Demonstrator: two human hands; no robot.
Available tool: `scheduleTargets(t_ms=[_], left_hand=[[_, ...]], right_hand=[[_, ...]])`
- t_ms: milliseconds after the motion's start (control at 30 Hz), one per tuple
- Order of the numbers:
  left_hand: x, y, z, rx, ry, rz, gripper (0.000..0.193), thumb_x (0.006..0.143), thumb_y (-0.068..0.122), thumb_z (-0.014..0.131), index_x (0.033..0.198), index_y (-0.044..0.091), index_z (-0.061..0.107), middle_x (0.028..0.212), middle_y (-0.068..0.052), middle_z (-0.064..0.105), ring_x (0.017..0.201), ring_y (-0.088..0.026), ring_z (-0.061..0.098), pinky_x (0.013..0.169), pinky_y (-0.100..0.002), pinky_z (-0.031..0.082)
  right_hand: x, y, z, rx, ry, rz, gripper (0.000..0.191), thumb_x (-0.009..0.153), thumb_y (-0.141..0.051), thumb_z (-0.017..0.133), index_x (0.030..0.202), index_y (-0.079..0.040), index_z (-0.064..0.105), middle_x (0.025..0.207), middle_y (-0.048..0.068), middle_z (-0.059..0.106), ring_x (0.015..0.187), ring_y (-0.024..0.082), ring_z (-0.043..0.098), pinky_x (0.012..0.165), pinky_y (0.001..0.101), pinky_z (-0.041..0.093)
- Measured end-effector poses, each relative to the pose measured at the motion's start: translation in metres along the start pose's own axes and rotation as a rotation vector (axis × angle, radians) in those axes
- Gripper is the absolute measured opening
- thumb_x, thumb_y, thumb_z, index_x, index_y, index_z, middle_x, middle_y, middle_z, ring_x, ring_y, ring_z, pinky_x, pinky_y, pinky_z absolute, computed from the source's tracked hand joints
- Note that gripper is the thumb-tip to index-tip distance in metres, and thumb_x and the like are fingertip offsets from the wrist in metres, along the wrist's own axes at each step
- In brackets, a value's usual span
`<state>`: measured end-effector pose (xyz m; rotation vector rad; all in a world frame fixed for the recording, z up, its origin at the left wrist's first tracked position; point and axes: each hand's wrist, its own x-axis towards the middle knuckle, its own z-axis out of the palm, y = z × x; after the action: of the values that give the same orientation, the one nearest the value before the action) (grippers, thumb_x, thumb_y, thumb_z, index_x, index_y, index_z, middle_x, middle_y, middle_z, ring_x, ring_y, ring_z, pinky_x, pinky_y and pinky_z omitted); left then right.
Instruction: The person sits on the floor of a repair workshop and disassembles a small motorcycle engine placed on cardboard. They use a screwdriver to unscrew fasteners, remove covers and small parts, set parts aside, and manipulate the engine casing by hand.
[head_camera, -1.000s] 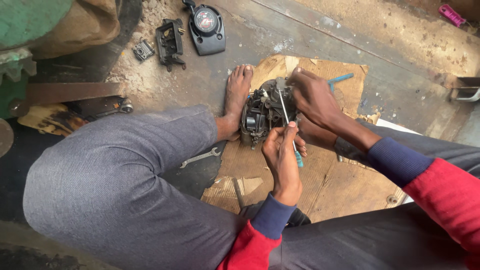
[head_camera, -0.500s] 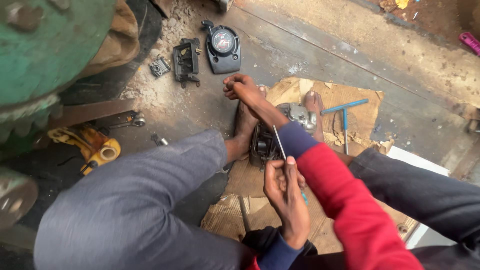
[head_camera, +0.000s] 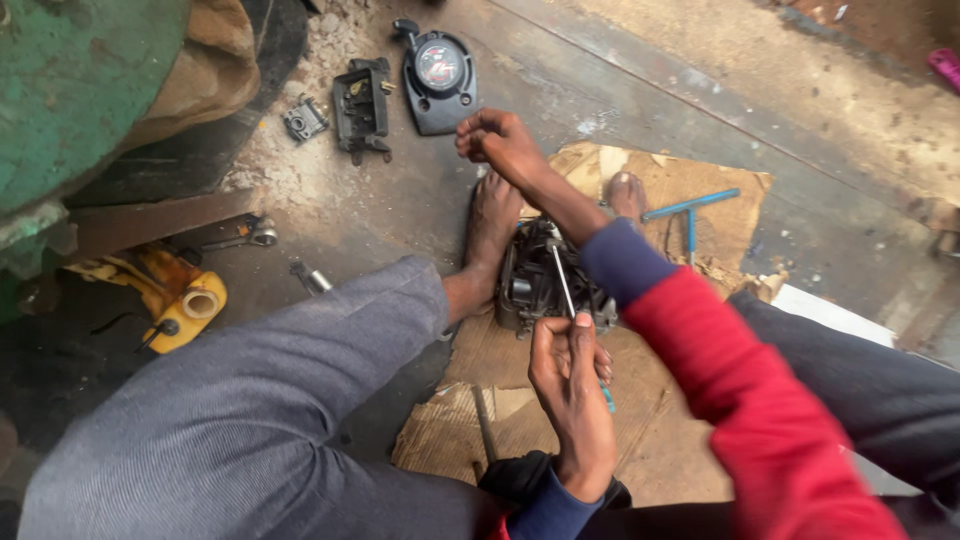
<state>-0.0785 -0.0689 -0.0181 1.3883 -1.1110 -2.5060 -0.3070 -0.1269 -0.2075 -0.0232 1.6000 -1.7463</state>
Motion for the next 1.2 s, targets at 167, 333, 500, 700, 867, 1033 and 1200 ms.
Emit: scheduleTargets(t_ms=[167,333,500,700,867,1033,1200], left_hand=[[-0.027,-0.008,0.0,-0.052,-0.023,-0.035,0.018,0.104,0.022,0.058,0.097,0.005,0.058,0.072,-0.001,0.056,0.063,-0.007,0.051,0.057,-0.023,0.042],[-0.046,-0.015,0.008,-0.083,0.036,0.024,0.015,0.1,0.019,0.06,0.108,0.006,0.063,0.092,-0.002,0.064,0.08,-0.01,0.063,0.07,-0.028,0.052],[-0.07,-0.012,0.031,-0.179,-0.046,-0.06,0.013,0.097,0.014,0.066,0.106,0.006,0.062,0.1,-0.002,0.066,0.091,-0.011,0.065,0.084,-0.035,0.054],[-0.099,0.012,0.073,-0.048,-0.264,0.022,0.015,0.1,0.014,0.068,0.105,0.0,0.067,0.095,-0.003,0.067,0.09,-0.012,0.063,0.086,-0.032,0.051],[-0.084,0.021,0.09,0.453,-0.393,0.394,0.026,0.103,0.021,0.067,0.112,-0.003,0.073,0.101,-0.003,0.072,0.097,-0.011,0.065,0.089,-0.028,0.051],[-0.04,-0.03,0.106,1.207,-0.293,0.644,0.057,0.086,0.037,0.083,0.129,0.005,0.063,0.122,-0.018,0.063,0.117,-0.031,0.06,0.096,-0.043,0.05],[-0.029,-0.083,0.099,1.63,-0.226,0.401,0.098,0.064,0.038,0.094,0.146,0.012,0.044,0.143,-0.021,0.04,0.132,-0.044,0.041,0.1,-0.064,0.038]], right_hand=[[-0.096,-0.076,-0.044,-0.932,-0.238,-0.101,0.027,0.095,-0.015,0.056,0.116,-0.001,0.067,0.102,0.016,0.077,0.093,0.025,0.075,0.085,0.0408,0.059],[-0.233,-0.159,-0.065,-1.11,-0.315,0.189,0.053,0.099,-0.048,0.05,0.135,-0.011,0.059,0.118,0.019,0.072,0.101,0.032,0.074,0.088,0.048,0.06],[-0.361,-0.206,-0.076,-0.767,-0.459,0.276,0.078,0.084,-0.036,0.07,0.153,-0.017,0.04,0.135,0.012,0.065,0.112,0.026,0.07,0.09,0.0441,0.058],[-0.399,-0.242,-0.088,-0.766,-0.182,0.079,0.061,0.085,-0.017,0.074,0.139,-0.014,0.045,0.113,0.007,0.072,0.098,0.021,0.077,0.087,0.0362,0.062],[-0.433,-0.31,-0.119,-0.941,0.137,-0.174,0.048,0.08,-0.016,0.079,0.125,-0.014,0.062,0.091,0.002,0.077,0.088,0.014,0.075,0.075,0.0338,0.058],[-0.468,-0.338,-0.131,-1.33,0.317,-0.536,0.037,0.092,-0.005,0.075,0.126,-0.001,0.06,0.097,0.013,0.072,0.094,0.026,0.074,0.079,0.0381,0.058],[-0.471,-0.332,-0.149,-1.437,0.306,-0.616,0.033,0.088,-0.005,0.074,0.119,-0.001,0.065,0.099,0.017,0.071,0.089,0.035,0.07,0.075,0.0429,0.055]])
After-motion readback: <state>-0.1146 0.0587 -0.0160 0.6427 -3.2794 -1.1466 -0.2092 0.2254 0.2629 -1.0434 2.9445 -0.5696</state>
